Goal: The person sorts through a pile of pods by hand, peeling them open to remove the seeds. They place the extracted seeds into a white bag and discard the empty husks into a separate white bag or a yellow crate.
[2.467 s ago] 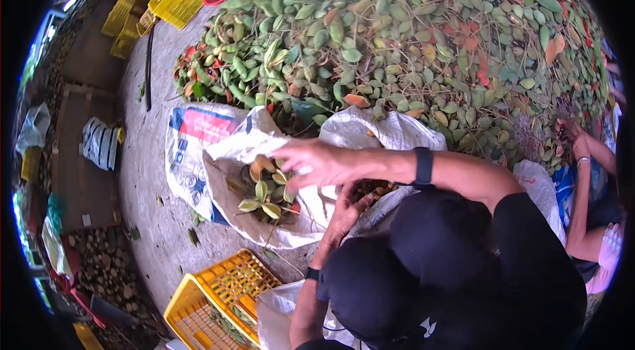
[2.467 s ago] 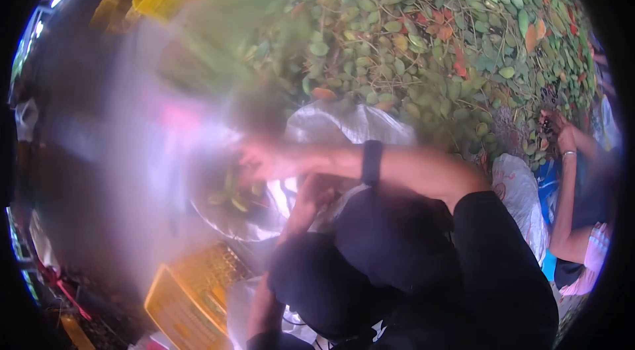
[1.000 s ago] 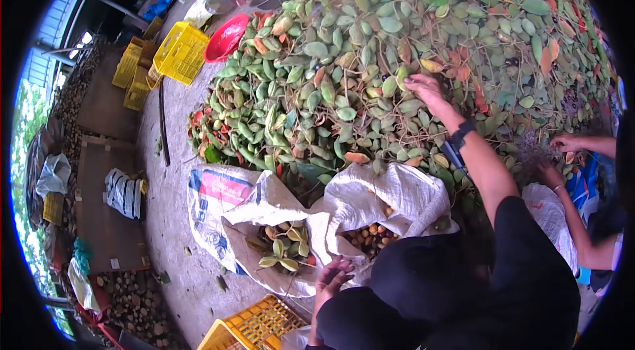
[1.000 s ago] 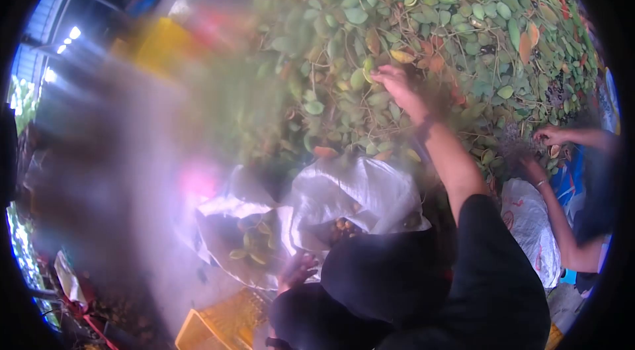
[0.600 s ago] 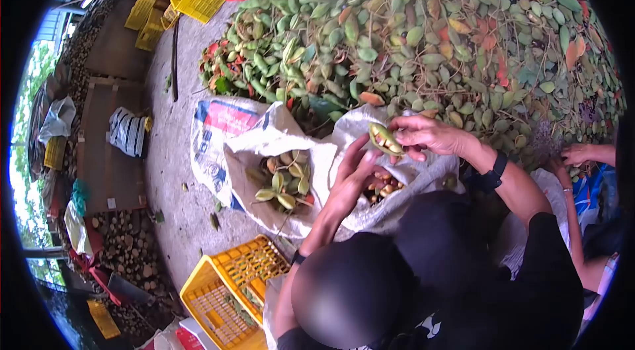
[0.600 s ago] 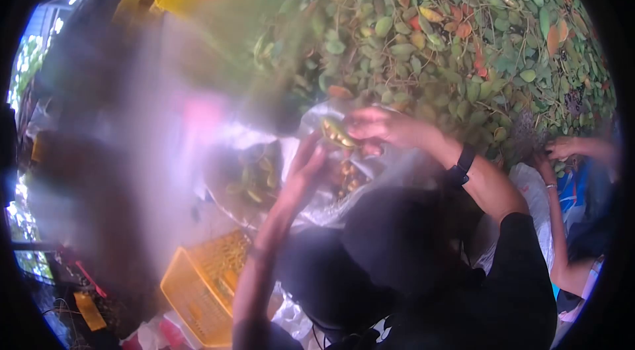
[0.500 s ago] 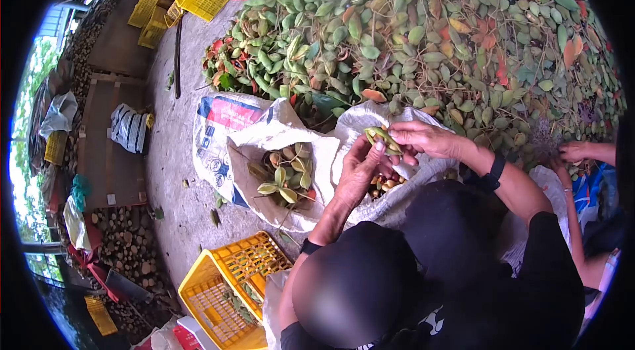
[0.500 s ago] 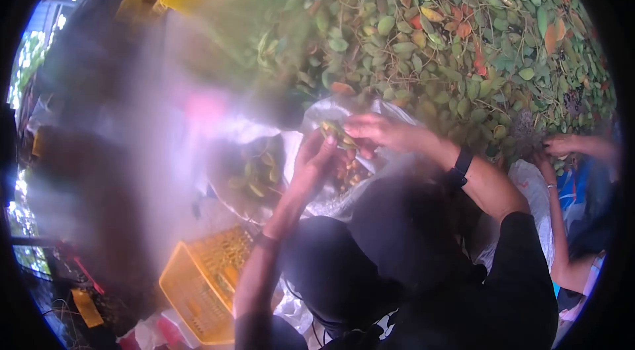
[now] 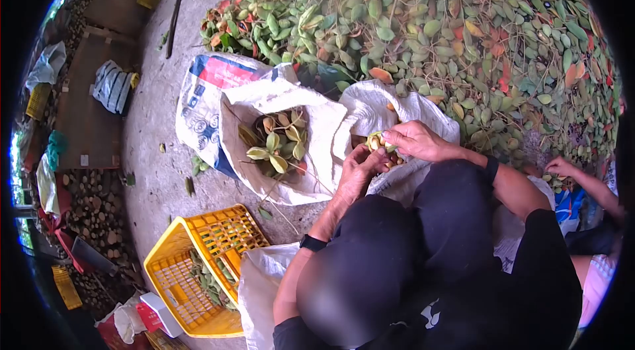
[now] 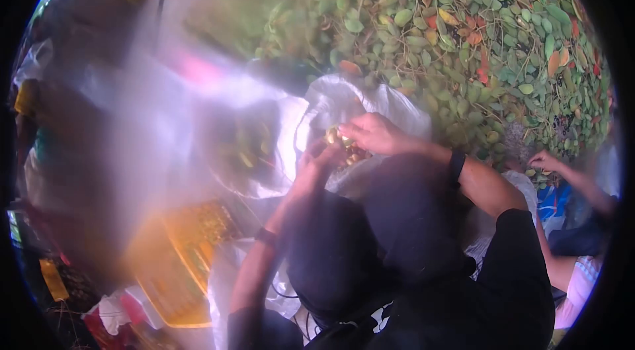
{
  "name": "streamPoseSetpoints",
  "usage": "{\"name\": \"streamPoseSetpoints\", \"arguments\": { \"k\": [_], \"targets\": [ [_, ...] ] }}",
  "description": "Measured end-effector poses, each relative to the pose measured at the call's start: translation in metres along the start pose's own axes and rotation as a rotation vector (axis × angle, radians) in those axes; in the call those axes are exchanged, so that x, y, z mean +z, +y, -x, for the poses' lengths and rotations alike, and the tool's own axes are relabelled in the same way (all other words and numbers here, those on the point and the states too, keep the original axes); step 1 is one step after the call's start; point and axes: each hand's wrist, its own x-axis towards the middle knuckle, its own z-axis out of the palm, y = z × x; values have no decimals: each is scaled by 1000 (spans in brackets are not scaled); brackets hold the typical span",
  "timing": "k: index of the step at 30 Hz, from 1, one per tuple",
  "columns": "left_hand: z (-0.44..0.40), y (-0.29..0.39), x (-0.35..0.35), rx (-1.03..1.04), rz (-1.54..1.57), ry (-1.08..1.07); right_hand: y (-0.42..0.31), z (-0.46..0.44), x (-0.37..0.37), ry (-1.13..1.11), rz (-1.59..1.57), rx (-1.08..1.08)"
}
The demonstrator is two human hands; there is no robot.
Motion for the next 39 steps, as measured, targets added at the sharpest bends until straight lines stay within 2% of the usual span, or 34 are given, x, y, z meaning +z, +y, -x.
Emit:
{"name": "streamPoseSetpoints", "arguments": {
  "k": [1,2,3,5,8,12,14,15,17,18,20,21,23,25,27,29,31,33,35,37,39],
  "targets": [
    [-2,-4,-1,-8,17,1,3,2,2,40,90,31],
    [-4,-7,-1,37,-29,47,15,0,3,84,266,-81],
    [-7,-10,-2,85,-78,92,21,-1,3,78,271,-68],
    [-11,-13,-10,70,-59,45,22,-3,2,137,629,-276],
    [-16,-20,-17,26,-119,-84,23,-4,0,57,699,-367],
    [-18,-24,-23,46,-142,-91,34,-8,2,89,455,-296],
    [-19,-29,-27,67,-145,-94,38,-9,2,48,241,-116],
    [-19,-33,-28,58,-141,-91,42,-9,1,44,237,-108],
    [-17,-32,-25,17,-219,-71,49,-9,-3,-37,152,131],
    [-16,-34,-24,9,-214,-71,53,-10,-3,-38,150,139],
    [-17,-36,-21,20,-267,-42,64,-12,-1,25,315,-88],
    [-18,-37,-20,26,-297,-29,69,-13,1,27,312,-85],
    [-29,-53,-27,69,-385,-6,73,-17,3,24,384,-253],
    [-36,-60,-31,116,-471,19,72,-19,2,17,453,-256],
    [-36,-55,-30,180,-778,41,71,-19,4,13,514,-257],
    [-41,-64,-38,253,-754,48,70,-19,4,113,546,-192],
    [-45,-69,-41,324,-727,48,74,-21,2,116,576,-185],
    [-44,-65,-46,60,-393,161,76,-21,0,113,605,-182],
    [-45,-69,-57,38,-354,153,77,-18,-6,46,151,63],
    [-43,-75,-60,326,-813,155,80,-13,-12,-8,97,31],
    [-39,-68,-66,264,-889,141,81,-11,-14,-64,41,-3]
  ]
}}
